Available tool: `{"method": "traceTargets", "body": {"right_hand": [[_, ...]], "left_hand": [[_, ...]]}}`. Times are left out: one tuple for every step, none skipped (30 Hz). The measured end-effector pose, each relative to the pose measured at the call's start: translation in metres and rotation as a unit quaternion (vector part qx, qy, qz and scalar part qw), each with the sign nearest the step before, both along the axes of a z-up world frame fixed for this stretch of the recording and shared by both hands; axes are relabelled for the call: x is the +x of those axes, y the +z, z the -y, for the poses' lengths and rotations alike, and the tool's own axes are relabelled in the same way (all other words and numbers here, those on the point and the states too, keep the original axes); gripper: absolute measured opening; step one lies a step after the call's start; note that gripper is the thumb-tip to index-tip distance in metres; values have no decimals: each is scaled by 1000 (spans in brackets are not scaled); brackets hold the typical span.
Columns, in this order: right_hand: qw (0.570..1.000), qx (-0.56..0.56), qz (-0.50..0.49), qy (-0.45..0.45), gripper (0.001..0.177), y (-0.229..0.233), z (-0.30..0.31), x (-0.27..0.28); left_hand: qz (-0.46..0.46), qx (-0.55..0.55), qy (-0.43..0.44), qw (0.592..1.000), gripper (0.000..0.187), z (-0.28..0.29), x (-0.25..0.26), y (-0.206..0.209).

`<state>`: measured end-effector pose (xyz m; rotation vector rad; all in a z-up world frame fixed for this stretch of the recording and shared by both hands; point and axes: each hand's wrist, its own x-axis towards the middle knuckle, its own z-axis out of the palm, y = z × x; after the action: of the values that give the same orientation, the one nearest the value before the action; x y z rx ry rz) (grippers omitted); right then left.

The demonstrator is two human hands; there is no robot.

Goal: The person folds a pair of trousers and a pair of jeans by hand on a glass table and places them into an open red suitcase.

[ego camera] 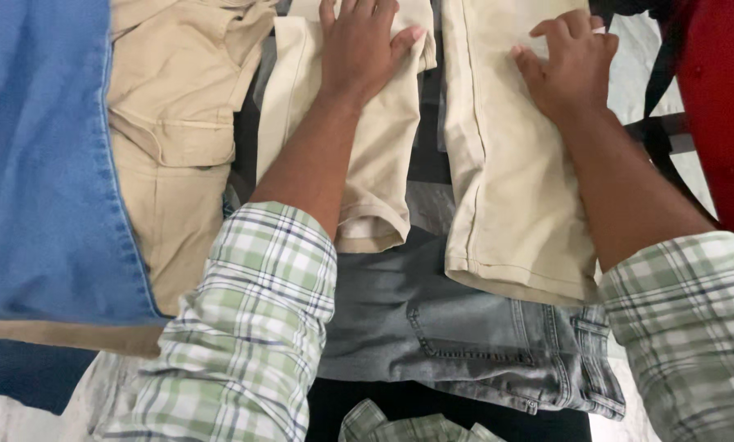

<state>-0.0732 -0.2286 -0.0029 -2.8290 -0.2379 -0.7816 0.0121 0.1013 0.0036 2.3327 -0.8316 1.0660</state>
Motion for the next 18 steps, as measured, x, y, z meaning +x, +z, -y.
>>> {"method": "traceTargets", "body": {"right_hand": [[1000,-24,-11,9,21,-1,2,-7],[998,-48,-22,20,14,0,4,-13],[998,-43,-18,46,17,6,9,-20],[996,-37,-17,73,21,11,11,-31],[994,-31,-17,101,25,17,8,-43],[994,-37,-29,99,29,27,2,-54],[994,-43,-40,97,33,41,-6,-67],[993,-48,-52,96,37,57,-16,-84],[993,-15,-79,91,38,70,-33,-102],[991,15,-103,86,39,81,-57,-121],[988,46,-127,81,40,89,-84,-140],[981,84,-146,100,41,98,-108,-159],[971,121,-165,119,43,102,-133,-178],[970,92,-152,167,45,104,-157,-194],[965,61,-138,214,47,104,-176,-209],[961,59,-121,241,50,104,-191,-219],[956,56,-104,267,53,103,-200,-227],[961,44,-84,260,48,100,-207,-232]], "left_hand": [[-16,12,-13,1000,40,-4,-4,0],[-32,24,-23,999,34,-9,-8,2],[-44,24,-37,998,31,-16,-12,8],[-59,24,-48,997,28,-26,-20,14],[-75,25,-59,995,26,-36,-30,22],[-19,20,-47,999,30,-46,-41,31],[36,15,-34,999,34,-58,-57,38],[91,11,-21,996,38,-69,-76,42],[42,9,-28,999,35,-80,-98,46],[-5,6,-35,999,32,-91,-117,50],[-52,3,-42,998,30,-102,-135,54],[-182,27,-37,982,27,-112,-153,59],[-309,51,-33,949,27,-123,-171,64],[-355,56,-39,932,33,-135,-187,67],[-400,62,-45,913,39,-147,-201,70],[-358,64,-120,924,40,-160,-212,74],[-313,66,-193,927,43,-171,-221,76],[-268,69,-264,924,46,-182,-228,76]]}}
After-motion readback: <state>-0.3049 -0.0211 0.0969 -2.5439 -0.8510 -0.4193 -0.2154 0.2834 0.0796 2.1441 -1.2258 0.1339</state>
